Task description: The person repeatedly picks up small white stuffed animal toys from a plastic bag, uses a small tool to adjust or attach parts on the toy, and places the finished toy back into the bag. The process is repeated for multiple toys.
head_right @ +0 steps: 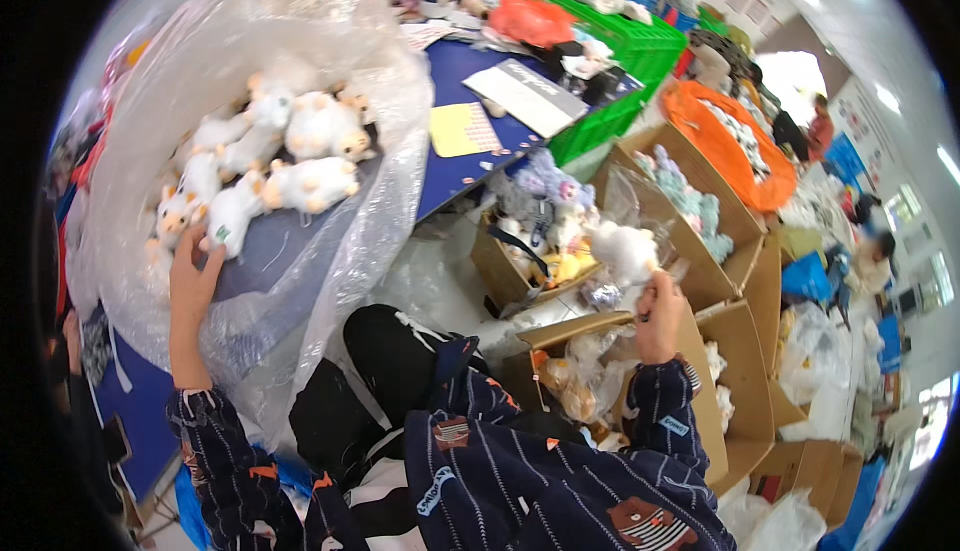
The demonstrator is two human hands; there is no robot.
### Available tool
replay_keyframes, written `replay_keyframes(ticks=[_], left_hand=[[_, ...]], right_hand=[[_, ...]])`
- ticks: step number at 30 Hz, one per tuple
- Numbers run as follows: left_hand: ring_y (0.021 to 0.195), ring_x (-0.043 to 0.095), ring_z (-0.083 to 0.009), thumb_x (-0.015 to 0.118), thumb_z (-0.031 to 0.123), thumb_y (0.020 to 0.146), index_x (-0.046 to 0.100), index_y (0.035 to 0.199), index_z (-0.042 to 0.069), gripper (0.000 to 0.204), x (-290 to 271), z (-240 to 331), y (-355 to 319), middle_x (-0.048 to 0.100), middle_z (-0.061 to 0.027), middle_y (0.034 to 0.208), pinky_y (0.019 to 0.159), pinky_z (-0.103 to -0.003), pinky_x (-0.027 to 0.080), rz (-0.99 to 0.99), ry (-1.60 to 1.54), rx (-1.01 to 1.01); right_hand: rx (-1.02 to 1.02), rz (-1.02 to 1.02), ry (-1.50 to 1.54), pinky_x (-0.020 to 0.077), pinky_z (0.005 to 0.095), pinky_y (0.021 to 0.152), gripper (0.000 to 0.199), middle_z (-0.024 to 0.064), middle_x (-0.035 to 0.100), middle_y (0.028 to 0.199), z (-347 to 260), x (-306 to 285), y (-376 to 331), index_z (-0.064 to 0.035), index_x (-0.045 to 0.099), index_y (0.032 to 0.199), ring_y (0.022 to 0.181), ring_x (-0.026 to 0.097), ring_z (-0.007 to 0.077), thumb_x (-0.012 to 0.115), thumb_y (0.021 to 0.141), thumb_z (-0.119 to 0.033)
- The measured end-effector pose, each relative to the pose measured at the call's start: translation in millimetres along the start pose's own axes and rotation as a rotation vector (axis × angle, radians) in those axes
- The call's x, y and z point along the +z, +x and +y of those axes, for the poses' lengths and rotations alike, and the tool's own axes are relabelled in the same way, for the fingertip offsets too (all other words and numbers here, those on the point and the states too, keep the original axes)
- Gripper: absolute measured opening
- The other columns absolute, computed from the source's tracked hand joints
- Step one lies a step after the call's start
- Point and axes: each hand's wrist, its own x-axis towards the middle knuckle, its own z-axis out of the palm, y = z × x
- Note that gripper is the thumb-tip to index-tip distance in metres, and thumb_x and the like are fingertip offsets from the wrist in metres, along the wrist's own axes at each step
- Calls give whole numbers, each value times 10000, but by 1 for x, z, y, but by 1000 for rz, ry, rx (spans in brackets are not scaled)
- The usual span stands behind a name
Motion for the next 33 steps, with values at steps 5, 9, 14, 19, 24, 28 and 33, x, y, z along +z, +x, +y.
replay_keyframes(ticks=[5, 9, 14, 19, 24, 28, 33], left_hand=[[812, 568, -116, 673, 134, 802, 521, 1097, -3, 359, 18, -2, 4, 591, -78, 930, 720, -250, 470, -175, -320, -211], [662, 541, -93, 676, 123, 794, 552, 920, 21, 204, 10, -7, -7, 587, -34, 771, 602, -236, 460, -102, -315, -223], [669, 578, -89, 645, 154, 833, 575, 884, 23, 157, 0, 22, -14, 618, -39, 750, 565, -219, 448, -139, -587, -290], [619, 557, -70, 648, 139, 845, 563, 876, -2, 168, -23, 52, -52, 606, -21, 710, 550, -212, 450, -71, -787, -375], [677, 570, -56, 610, 88, 870, 579, 910, -14, 114, -32, 58, -85, 614, -24, 790, 595, -200, 477, -2, -675, -383], [669, 583, -70, 637, 105, 834, 657, 865, -6, 117, -39, 67, -92, 644, -23, 729, 595, -220, 471, 170, -645, -407], [732, 609, -112, 645, 103, 814, 676, 846, 11, 102, -76, 80, -105, 654, -78, 889, 659, -256, 487, -269, -729, 196]], right_hand=[[-430, 694, -19, 236, 209, 391, 161, -31, 504, 641, -8, -154, 50, -61, 594, 795, 444, 341, 41, 619, 822, -218], [-81, 574, 75, 218, 202, 375, 322, 13, 617, 904, 23, -155, 60, -139, 564, 1105, 428, 285, 44, 559, 894, -383], [11, 161, -118, 247, 195, 382, 243, -18, 554, 752, 69, -4, 27, -94, 572, 1035, 436, 319, 26, 598, 879, -279], [-187, -432, -327, 261, 166, 427, 188, -30, 540, 725, 47, 164, -64, -41, 582, 1043, 509, 364, -5, 537, 911, -168], [-775, -1270, -508, 464, 233, 590, 258, 89, 612, 877, 30, 270, -152, -6, 612, 988, 691, 591, 131, 668, 738, 20], [-865, -1326, -468, 492, 312, 639, 292, 129, 605, 935, 63, 327, -182, -18, 604, 1015, 732, 611, 253, 703, 747, -81], [-687, -1292, -486, 489, 326, 683, 297, 149, 619, 896, 92, 336, -172, 0, 598, 1025, 780, 622, 275, 689, 762, -105]])
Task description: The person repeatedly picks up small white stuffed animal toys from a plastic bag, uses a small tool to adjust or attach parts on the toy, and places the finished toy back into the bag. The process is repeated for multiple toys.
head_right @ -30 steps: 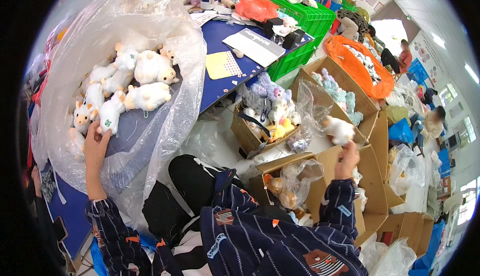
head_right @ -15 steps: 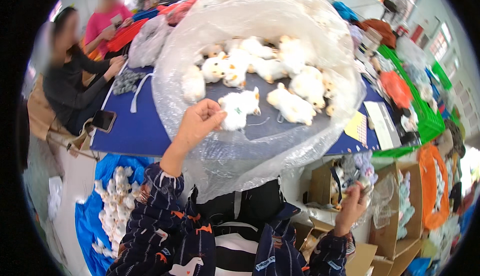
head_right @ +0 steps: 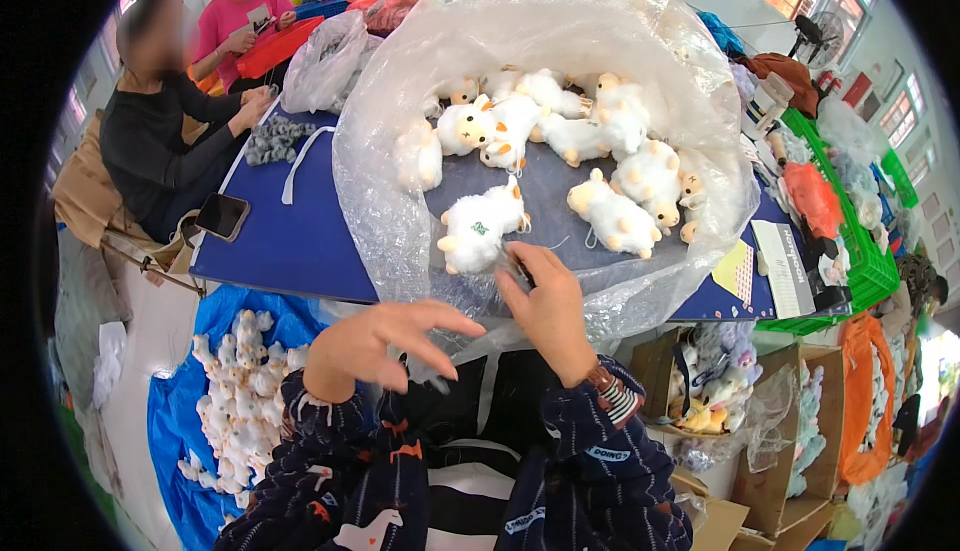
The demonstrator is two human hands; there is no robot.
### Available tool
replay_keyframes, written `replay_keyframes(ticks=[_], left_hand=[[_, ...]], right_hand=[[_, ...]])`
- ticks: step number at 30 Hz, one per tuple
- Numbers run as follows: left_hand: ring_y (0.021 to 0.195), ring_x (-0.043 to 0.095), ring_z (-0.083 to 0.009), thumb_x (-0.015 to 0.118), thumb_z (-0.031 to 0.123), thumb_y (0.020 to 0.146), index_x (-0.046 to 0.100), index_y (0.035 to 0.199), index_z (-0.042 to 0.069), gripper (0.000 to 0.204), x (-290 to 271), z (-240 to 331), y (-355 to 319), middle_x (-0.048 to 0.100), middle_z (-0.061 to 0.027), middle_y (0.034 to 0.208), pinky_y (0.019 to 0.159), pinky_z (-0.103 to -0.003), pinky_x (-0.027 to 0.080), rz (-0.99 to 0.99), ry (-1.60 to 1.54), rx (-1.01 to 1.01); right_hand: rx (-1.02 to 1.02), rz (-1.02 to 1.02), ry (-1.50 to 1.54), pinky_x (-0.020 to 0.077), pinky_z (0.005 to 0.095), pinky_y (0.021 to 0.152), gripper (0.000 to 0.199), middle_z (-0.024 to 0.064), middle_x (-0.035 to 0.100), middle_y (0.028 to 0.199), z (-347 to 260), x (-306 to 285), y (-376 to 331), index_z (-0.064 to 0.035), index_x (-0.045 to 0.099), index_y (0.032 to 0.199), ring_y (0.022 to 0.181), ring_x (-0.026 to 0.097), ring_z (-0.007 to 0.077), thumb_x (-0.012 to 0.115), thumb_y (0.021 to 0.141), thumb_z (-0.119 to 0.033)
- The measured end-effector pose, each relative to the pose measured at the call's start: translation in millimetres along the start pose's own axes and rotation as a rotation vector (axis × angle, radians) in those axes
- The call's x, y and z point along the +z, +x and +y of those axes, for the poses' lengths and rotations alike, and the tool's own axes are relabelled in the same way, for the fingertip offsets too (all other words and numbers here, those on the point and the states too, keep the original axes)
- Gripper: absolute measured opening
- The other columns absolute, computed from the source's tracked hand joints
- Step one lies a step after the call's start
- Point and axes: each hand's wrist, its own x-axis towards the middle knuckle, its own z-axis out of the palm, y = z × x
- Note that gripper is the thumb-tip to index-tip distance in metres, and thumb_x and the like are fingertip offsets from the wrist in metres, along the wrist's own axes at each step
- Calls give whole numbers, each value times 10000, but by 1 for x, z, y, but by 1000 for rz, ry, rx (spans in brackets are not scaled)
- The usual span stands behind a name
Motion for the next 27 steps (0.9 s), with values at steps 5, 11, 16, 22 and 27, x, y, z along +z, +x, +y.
replay_keyframes(ticks=[5, 11, 16, 22, 27], left_hand=[[1004, 580, -258, 690, 168, 757, 642, 996, 9, 291, -7, -2, -10, 603, -160, 1063, 845, -340, 457, 306, 107, -402], [804, 606, -309, 697, 125, 723, 501, 1230, 99, 544, 23, -52, 19, 611, -137, 974, 746, -349, 494, 418, 591, -318], [729, 634, -213, 675, 96, 741, 493, 1240, 87, 532, 18, -52, 12, 642, -133, 901, 675, -300, 500, 555, 272, -468], [715, 629, -209, 682, 113, 737, 499, 1228, 56, 527, 20, -55, 8, 636, -143, 869, 662, -313, 498, 614, 188, -396], [763, 616, -300, 694, 140, 722, 510, 1203, 60, 521, 39, -43, 6, 626, -159, 858, 694, -354, 482, 499, 549, -324]], right_hand=[[82, 20, 110, 427, 220, 583, 266, 55, 637, 897, 0, 6, 5, 12, 612, 1030, 719, 537, 88, 677, 788, -78], [219, -18, 240, 400, 184, 534, 234, 11, 629, 790, 6, 21, 9, 30, 623, 972, 647, 505, 30, 682, 791, -106], [540, -305, 520, 456, 233, 675, 200, 35, 659, 805, -29, -9, 9, 14, 649, 938, 725, 566, 70, 679, 797, -125], [289, -200, 290, 465, 227, 701, 306, 44, 649, 816, -34, -19, -2, 20, 625, 1045, 779, 568, 79, 689, 809, -163], [262, 91, 266, 418, 217, 561, 199, 15, 603, 745, -19, 22, 2, 35, 608, 920, 637, 481, 48, 660, 808, -121]])
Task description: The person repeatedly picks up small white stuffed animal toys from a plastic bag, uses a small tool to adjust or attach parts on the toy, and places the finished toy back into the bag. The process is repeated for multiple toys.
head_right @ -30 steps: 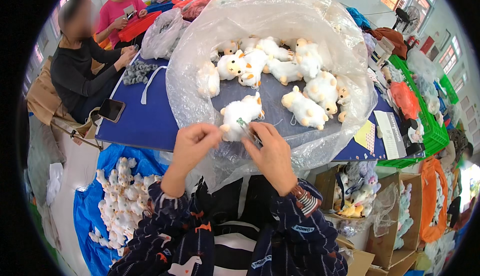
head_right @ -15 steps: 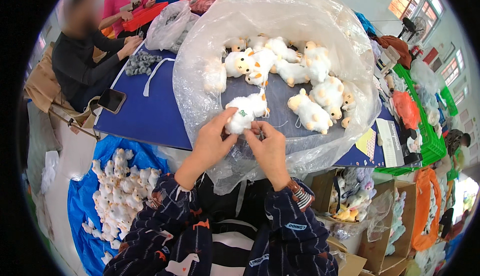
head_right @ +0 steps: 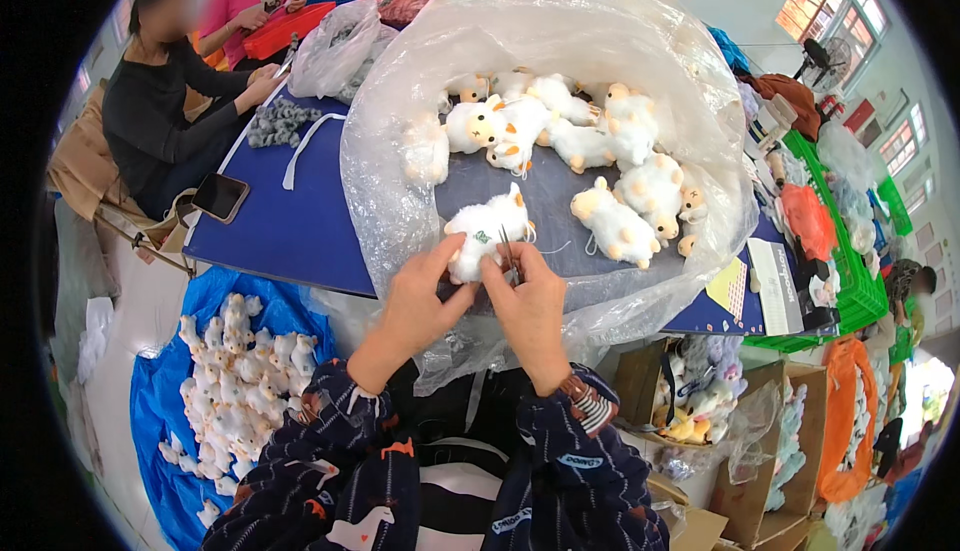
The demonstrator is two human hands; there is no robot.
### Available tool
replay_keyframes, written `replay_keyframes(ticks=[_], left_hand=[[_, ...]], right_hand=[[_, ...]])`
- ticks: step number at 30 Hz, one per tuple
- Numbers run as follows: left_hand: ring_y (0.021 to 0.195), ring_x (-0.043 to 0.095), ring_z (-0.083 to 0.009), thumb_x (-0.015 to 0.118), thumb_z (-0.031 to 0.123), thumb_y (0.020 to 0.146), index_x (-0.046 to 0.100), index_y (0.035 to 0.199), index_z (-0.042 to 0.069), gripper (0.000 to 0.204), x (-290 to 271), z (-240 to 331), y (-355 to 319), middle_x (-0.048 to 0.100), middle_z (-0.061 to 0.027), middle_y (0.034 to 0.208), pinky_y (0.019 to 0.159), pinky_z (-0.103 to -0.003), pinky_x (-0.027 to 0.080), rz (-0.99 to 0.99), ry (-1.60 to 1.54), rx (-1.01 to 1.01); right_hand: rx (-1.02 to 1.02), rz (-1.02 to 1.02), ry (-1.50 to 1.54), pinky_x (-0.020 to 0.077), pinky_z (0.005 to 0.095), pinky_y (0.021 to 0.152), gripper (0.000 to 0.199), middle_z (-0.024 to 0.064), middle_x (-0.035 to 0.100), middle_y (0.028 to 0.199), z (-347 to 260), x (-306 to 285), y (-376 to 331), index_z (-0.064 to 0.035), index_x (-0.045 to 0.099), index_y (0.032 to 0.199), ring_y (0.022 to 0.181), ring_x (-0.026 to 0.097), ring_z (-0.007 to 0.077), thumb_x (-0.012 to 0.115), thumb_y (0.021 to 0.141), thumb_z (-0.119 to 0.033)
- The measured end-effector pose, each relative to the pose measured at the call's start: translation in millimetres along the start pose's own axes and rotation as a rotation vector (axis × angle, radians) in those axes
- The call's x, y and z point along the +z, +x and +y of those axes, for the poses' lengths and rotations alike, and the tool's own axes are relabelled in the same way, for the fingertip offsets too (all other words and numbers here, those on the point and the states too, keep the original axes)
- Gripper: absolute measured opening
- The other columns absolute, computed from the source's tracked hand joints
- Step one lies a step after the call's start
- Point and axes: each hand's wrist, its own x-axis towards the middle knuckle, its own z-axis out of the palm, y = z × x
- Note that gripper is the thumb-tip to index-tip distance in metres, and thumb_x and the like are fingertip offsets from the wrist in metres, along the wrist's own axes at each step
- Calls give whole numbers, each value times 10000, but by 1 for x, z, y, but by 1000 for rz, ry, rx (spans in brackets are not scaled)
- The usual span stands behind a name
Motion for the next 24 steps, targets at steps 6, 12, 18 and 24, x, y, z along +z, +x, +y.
replay_keyframes(ticks=[6, 12, 18, 24], left_hand=[[825, 580, -100, 642, 178, 847, 518, 1178, -4, 398, 1, -11, -12, 644, -73, 1006, 669, -216, 415, 101, -654, -124], [876, 558, -85, 551, 248, 921, 563, 1120, -49, 358, -30, 1, 6, 623, -59, 961, 740, -236, 452, -217, -557, -300], [1060, 525, -178, 693, 214, 805, 370, 1298, -26, 637, -18, 19, 6, 534, -126, 1144, 880, -304, 437, -167, -807, -197], [1091, 504, -204, 754, 92, 688, 374, 1268, 0, 700, 1, 12, -12, 485, -138, 1184, 902, -325, 428, -52, -751, -151]], right_hand=[[279, 56, 459, 343, 199, 473, 145, -8, 561, 710, 9, -5, -6, 10, 596, 918, 535, 435, 38, 631, 814, -86], [371, -102, 916, 273, 195, 417, 107, -15, 511, 657, 6, -18, -16, -2, 571, 923, 453, 368, 32, 576, 824, -44], [400, -261, 813, 271, 181, 418, 122, -29, 507, 673, 24, -17, -23, -44, 574, 954, 475, 370, 21, 584, 843, -93], [263, -36, 426, 287, 173, 441, 309, -19, 558, 805, -3, -28, -26, -3, 551, 1121, 544, 411, 11, 608, 859, -158]])
